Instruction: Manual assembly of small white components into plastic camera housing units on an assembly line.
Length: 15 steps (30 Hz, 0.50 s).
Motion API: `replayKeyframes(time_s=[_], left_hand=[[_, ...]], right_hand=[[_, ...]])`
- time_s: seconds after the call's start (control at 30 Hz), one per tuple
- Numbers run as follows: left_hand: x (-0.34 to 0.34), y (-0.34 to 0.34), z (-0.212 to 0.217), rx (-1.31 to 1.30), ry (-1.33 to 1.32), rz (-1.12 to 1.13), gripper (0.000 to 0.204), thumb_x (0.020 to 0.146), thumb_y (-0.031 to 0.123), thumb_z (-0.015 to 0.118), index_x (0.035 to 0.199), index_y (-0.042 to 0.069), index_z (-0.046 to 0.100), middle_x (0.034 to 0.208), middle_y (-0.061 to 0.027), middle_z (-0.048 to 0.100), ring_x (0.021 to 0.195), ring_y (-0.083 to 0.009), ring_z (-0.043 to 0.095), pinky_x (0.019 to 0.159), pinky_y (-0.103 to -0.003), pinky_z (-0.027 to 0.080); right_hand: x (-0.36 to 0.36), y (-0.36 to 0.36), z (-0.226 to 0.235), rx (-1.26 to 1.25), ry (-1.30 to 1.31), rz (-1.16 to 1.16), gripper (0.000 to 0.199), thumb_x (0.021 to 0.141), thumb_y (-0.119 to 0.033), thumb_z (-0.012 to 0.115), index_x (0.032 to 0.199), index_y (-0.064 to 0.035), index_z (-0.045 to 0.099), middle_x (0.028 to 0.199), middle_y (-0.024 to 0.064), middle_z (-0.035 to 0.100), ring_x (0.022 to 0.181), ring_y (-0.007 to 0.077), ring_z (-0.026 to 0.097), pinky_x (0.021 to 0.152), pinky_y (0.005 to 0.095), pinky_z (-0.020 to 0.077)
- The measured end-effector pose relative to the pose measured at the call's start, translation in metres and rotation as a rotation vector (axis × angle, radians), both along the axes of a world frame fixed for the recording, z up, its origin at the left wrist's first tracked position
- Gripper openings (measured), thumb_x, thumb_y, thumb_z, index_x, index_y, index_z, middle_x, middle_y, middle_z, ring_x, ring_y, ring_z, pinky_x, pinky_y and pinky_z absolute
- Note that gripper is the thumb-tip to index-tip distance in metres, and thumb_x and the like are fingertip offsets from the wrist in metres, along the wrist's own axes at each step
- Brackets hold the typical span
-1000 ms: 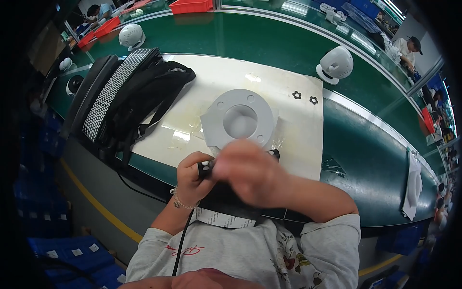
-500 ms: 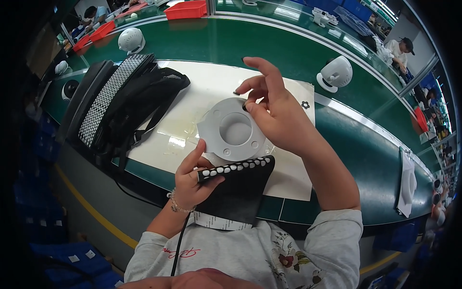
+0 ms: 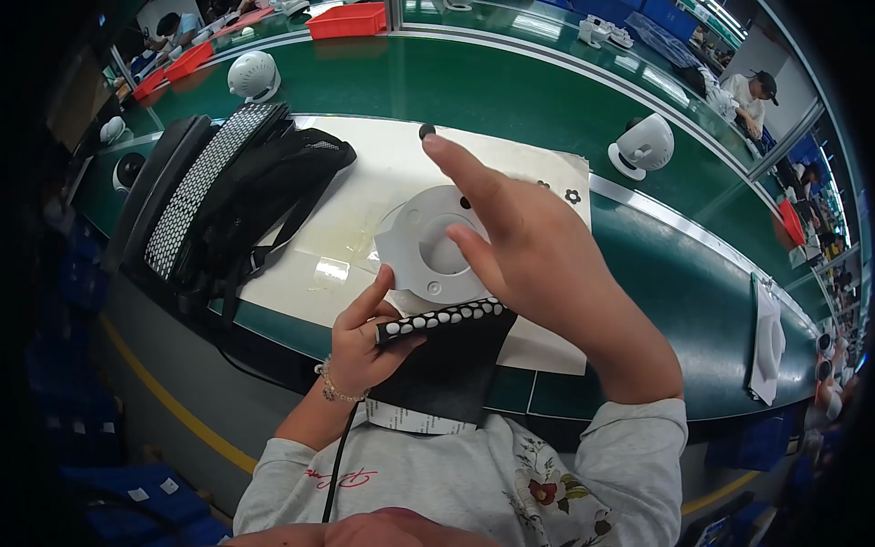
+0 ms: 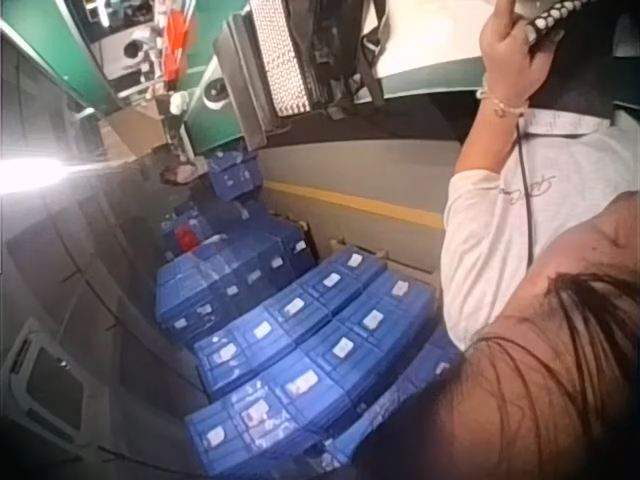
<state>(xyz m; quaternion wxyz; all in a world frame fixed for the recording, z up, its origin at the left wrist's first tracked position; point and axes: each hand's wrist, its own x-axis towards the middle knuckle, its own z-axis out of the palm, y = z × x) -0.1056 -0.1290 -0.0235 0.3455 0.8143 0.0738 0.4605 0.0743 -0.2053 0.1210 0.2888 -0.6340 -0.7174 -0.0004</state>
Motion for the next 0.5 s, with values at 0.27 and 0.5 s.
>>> replayKeyframes(time_s=[0.27,0.5], left_hand=[[0.002,0.0,-0.001,-0.005,-0.017,0.006,0.027,0.06,0.007,0.076,0.065,-0.005,0.052,0.123,-0.0233,0.047,0.063,-0.0214,0.06,0.059,-0.026,0.048],[0.003,0.0,-0.003,0.007,-0.022,-0.001,0.025,0.06,0.007,0.075,0.068,-0.005,0.054,0.125,-0.0217,0.047,0.065,-0.0214,0.061,0.06,-0.026,0.049]], right_hand=[[0.001,0.029,-0.024,0.02,0.409,0.117,0.056,0.08,-0.003,0.056,0.129,-0.0082,0.029,0.092,0.0084,0.054,0.1,0.0217,0.053,0.091,0.0378,0.0385],[-0.008,0.022,-0.024,0.071,0.145,0.053,0.046,0.079,0.002,0.052,0.122,-0.0092,0.041,0.09,0.0083,0.056,0.094,0.0198,0.055,0.095,0.0408,0.0332]])
